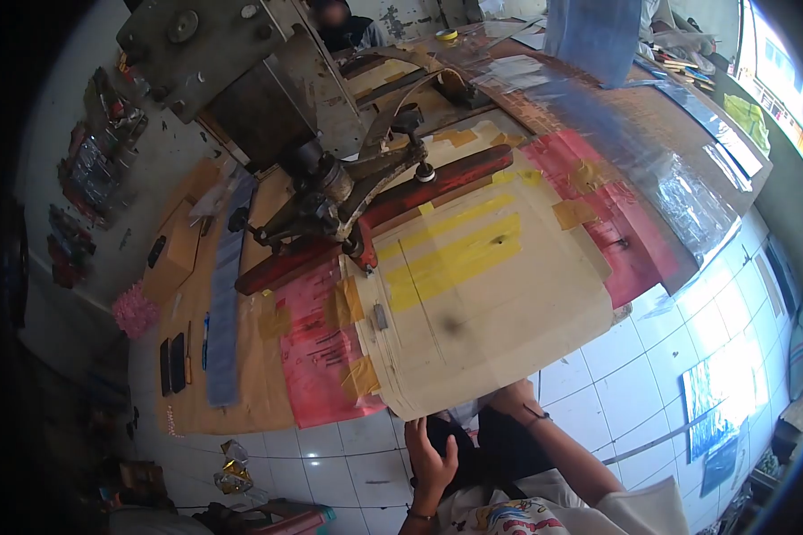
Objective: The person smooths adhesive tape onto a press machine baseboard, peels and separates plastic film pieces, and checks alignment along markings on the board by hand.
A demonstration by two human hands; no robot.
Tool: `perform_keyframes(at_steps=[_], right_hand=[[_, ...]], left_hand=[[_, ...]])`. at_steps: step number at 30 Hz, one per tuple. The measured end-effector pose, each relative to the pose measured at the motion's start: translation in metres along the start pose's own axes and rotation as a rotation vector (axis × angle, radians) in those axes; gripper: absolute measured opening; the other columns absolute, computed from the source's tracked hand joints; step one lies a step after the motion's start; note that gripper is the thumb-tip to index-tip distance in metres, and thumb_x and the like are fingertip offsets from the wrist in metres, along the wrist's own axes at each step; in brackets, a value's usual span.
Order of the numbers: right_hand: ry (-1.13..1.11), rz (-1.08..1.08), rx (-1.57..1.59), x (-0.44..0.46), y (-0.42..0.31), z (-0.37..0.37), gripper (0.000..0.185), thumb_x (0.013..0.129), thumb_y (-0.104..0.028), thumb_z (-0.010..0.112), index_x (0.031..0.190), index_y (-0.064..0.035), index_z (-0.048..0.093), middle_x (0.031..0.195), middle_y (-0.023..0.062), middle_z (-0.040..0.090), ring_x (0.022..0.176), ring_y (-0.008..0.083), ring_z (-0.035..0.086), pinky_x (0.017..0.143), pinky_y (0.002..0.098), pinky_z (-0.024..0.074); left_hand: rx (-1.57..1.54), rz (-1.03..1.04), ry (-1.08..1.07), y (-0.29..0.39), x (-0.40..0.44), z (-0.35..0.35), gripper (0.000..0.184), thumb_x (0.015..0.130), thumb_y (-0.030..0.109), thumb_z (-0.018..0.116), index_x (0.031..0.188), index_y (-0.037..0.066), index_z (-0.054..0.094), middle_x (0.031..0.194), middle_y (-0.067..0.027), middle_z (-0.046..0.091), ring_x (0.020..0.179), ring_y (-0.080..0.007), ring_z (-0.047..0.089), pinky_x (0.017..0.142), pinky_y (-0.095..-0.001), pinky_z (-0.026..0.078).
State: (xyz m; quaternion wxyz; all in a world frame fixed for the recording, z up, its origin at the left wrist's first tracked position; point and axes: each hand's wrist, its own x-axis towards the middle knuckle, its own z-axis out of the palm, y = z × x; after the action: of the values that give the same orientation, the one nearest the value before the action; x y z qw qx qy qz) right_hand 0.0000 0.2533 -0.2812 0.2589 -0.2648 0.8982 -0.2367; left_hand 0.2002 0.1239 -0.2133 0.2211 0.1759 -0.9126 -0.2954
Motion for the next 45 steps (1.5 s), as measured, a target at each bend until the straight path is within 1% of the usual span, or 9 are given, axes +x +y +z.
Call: perform_keyframes(at_steps=[2, 6, 9, 12, 15, 20, 25, 35, 45], right_hand=[[0.176, -0.160, -0.046, 0.041, 0.024, 0.036, 0.075, 0.079, -0.048, 0.072, 0.139, -0.0085, 0.052, 0.144, 0.0184, 0.051, 0.126, 0.0425, 0.054, 0.102, 0.0500, 0.0473], [0.514, -0.322, 0.050, 0.076, 0.065, 0.098, 0.060, 0.083, -0.041, 0.067, 0.133, -0.0093, 0.059, 0.137, 0.0160, 0.058, 0.125, 0.0389, 0.055, 0.104, 0.0488, 0.0455], [0.492, -0.250, 0.033, 0.084, 0.057, 0.089, 0.059, 0.083, -0.041, 0.067, 0.132, -0.0092, 0.059, 0.137, 0.0160, 0.058, 0.125, 0.0389, 0.055, 0.104, 0.0487, 0.0455], [0.470, -0.200, 0.013, 0.089, 0.048, 0.080, 0.059, 0.083, -0.041, 0.067, 0.132, -0.0091, 0.059, 0.137, 0.0161, 0.058, 0.125, 0.0389, 0.055, 0.104, 0.0486, 0.0455], [0.459, -0.170, 0.004, 0.087, 0.044, 0.077, 0.059, 0.083, -0.041, 0.067, 0.132, -0.0090, 0.059, 0.137, 0.0162, 0.058, 0.125, 0.0388, 0.055, 0.104, 0.0485, 0.0455], [0.449, -0.142, 0.011, 0.087, 0.043, 0.079, 0.058, 0.083, -0.040, 0.067, 0.132, -0.0089, 0.059, 0.136, 0.0163, 0.059, 0.125, 0.0388, 0.055, 0.104, 0.0483, 0.0455], [0.447, -0.132, 0.010, 0.086, 0.043, 0.077, 0.057, 0.083, -0.040, 0.066, 0.131, -0.0088, 0.060, 0.136, 0.0164, 0.059, 0.125, 0.0388, 0.055, 0.104, 0.0481, 0.0455], [0.428, -0.115, -0.004, 0.084, 0.046, 0.074, 0.056, 0.084, -0.039, 0.066, 0.131, -0.0085, 0.060, 0.135, 0.0167, 0.059, 0.125, 0.0387, 0.055, 0.104, 0.0478, 0.0454], [0.418, -0.112, -0.026, 0.079, 0.052, 0.072, 0.055, 0.084, -0.038, 0.066, 0.130, -0.0083, 0.060, 0.134, 0.0169, 0.060, 0.125, 0.0386, 0.055, 0.104, 0.0475, 0.0454]], left_hand=[[0.086, -0.215, -0.106, -0.029, -0.002, 0.019, 0.079, 0.084, 0.031, 0.072, 0.144, -0.005, 0.035, 0.148, -0.0341, 0.036, 0.136, -0.0530, 0.036, 0.114, -0.0609, 0.026], [0.344, -0.608, -0.402, -0.070, 0.008, 0.048, 0.089, 0.079, 0.043, 0.076, 0.146, 0.001, 0.036, 0.142, -0.0376, 0.041, 0.131, -0.0502, 0.045, 0.098, -0.0610, 0.046], [0.364, -0.569, -0.446, -0.102, 0.026, 0.072, 0.088, 0.076, 0.049, 0.077, 0.146, 0.010, 0.041, 0.138, -0.0323, 0.050, 0.120, -0.0481, 0.056, 0.088, -0.0608, 0.051], [0.279, -0.286, -0.373, -0.193, 0.011, 0.125, 0.087, 0.076, 0.053, 0.076, 0.147, 0.015, 0.042, 0.139, -0.0247, 0.053, 0.116, -0.0446, 0.060, 0.091, -0.0572, 0.052], [0.230, 0.068, -0.200, -0.257, -0.007, 0.155, 0.083, 0.083, 0.054, 0.070, 0.148, 0.013, 0.040, 0.145, -0.0180, 0.051, 0.125, -0.0387, 0.056, 0.100, -0.0518, 0.049], [-0.177, -0.183, -0.208, -0.198, 0.014, 0.113, 0.067, 0.098, 0.043, 0.055, 0.151, 0.007, 0.035, 0.152, -0.0160, 0.043, 0.138, -0.0329, 0.043, 0.113, -0.0447, 0.038], [-0.189, -0.220, -0.217, -0.187, 0.025, 0.111, 0.063, 0.104, 0.044, 0.041, 0.153, 0.007, 0.029, 0.157, -0.0147, 0.035, 0.142, -0.0325, 0.038, 0.115, -0.0461, 0.036], [-0.219, -0.277, -0.240, -0.200, 0.024, 0.117, 0.064, 0.103, 0.045, 0.044, 0.153, 0.008, 0.030, 0.156, -0.0144, 0.036, 0.142, -0.0328, 0.036, 0.114, -0.0461, 0.036], [-0.559, -0.382, -0.207, -0.205, 0.012, 0.123, 0.060, 0.100, 0.042, 0.048, 0.149, 0.009, 0.036, 0.151, -0.0142, 0.042, 0.139, -0.0333, 0.040, 0.113, -0.0459, 0.038]])
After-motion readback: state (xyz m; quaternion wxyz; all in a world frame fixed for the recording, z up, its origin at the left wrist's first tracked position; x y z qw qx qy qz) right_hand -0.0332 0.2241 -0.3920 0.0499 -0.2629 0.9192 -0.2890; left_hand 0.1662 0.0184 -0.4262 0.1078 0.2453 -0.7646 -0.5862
